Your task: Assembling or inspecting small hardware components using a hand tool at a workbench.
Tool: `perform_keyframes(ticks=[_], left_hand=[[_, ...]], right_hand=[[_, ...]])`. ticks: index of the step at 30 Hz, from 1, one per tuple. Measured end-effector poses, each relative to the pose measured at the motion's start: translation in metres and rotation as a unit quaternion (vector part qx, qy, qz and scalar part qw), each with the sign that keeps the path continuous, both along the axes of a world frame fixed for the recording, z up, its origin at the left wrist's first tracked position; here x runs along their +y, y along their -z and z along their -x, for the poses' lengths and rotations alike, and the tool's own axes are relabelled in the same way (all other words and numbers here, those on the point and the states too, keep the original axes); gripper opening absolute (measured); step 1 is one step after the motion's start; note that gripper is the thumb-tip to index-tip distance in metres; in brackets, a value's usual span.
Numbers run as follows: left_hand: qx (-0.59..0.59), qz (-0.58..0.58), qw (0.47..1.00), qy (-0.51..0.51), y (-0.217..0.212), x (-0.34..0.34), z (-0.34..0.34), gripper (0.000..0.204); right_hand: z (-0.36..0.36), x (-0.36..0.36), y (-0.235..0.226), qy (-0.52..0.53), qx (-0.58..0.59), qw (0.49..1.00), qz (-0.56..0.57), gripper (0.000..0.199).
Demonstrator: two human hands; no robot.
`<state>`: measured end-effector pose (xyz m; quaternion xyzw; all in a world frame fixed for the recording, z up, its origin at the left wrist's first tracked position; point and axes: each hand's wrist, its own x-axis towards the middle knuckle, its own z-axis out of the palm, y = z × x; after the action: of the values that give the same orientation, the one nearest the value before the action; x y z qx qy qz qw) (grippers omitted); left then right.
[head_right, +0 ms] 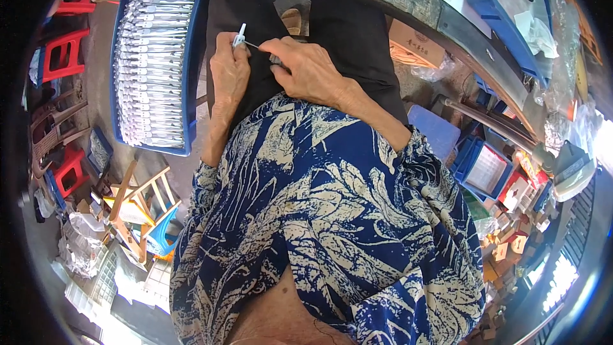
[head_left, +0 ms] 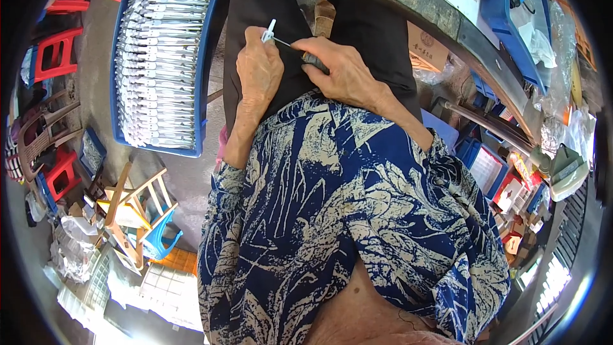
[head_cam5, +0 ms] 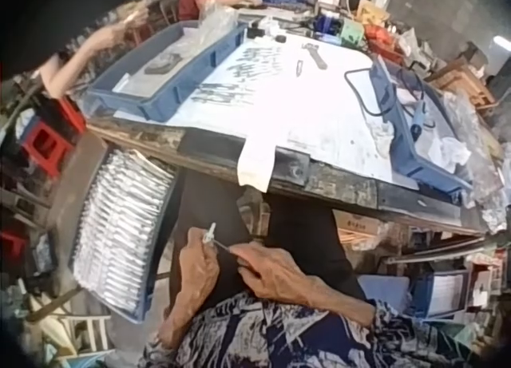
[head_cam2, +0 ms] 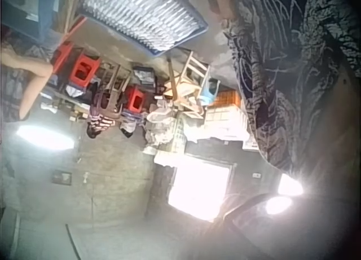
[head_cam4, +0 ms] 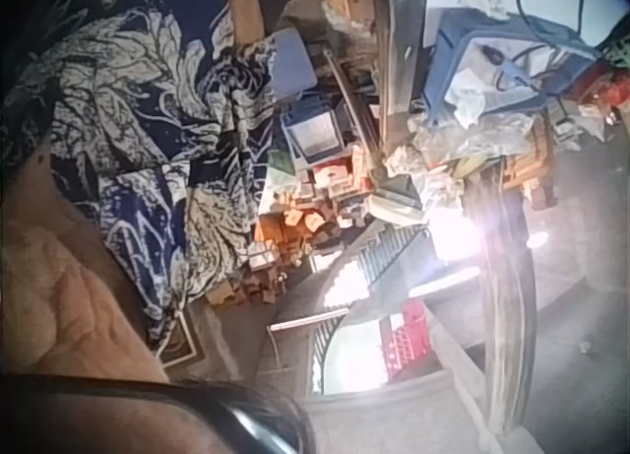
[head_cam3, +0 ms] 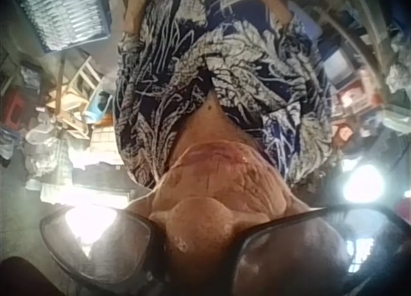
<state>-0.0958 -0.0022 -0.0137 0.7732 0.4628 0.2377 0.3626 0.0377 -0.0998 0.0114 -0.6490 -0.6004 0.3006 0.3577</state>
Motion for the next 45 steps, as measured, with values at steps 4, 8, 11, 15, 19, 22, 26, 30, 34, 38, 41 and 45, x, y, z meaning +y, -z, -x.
perform_keyframes(ticks=[4, 8, 11, 15, 19, 22, 26, 30, 34, 38, 41, 45], left_hand=[[0.067, -0.075, 0.995, 0.009, -0.002, -0.005, -0.003, 0.013], [0.091, -0.100, 0.991, 0.020, -0.001, -0.006, -0.003, 0.015], [0.106, -0.119, 0.987, 0.031, 0.001, -0.006, -0.004, 0.018], [0.134, -0.131, 0.982, 0.032, 0.003, -0.007, -0.006, 0.020], [0.146, -0.139, 0.979, 0.030, 0.004, -0.005, -0.007, 0.021], [0.149, -0.147, 0.978, 0.026, 0.007, -0.002, -0.009, 0.021], [0.163, -0.154, 0.974, 0.016, 0.011, -0.003, -0.010, 0.019], [0.155, -0.147, 0.977, 0.008, 0.017, -0.006, -0.006, 0.017], [0.168, -0.143, 0.975, 0.021, 0.021, -0.001, -0.004, 0.017], [0.137, -0.136, 0.980, 0.041, 0.008, 0.003, -0.017, 0.017], [0.144, -0.121, 0.981, 0.044, -0.010, 0.008, -0.015, 0.018], [0.137, -0.080, 0.985, 0.066, -0.001, 0.002, -0.021, 0.017]], right_hand=[[0.004, 0.000, -0.007, -0.017, -0.200, 0.978, -0.047, 0.035], [0.005, 0.000, -0.001, -0.027, -0.286, 0.950, -0.124, 0.039], [0.005, 0.000, 0.006, -0.036, -0.290, 0.947, -0.131, 0.039], [0.006, 0.001, 0.012, -0.015, -0.204, 0.975, -0.091, 0.039], [0.004, 0.006, 0.016, 0.009, -0.092, 0.992, -0.082, 0.036], [0.003, 0.011, 0.014, 0.049, 0.043, 0.997, -0.040, 0.033], [0.001, 0.012, 0.016, 0.088, 0.153, 0.984, 0.032, 0.032], [-0.001, 0.012, 0.008, 0.119, 0.335, 0.921, 0.160, 0.035], [-0.001, 0.016, 0.018, 0.115, 0.397, 0.893, 0.180, 0.030], [-0.011, 0.013, 0.017, 0.057, 0.179, 0.982, 0.012, 0.032], [-0.013, 0.018, 0.010, 0.032, 0.203, 0.979, -0.011, 0.029], [-0.019, 0.005, 0.022, 0.026, 0.215, 0.976, -0.016, 0.029]])
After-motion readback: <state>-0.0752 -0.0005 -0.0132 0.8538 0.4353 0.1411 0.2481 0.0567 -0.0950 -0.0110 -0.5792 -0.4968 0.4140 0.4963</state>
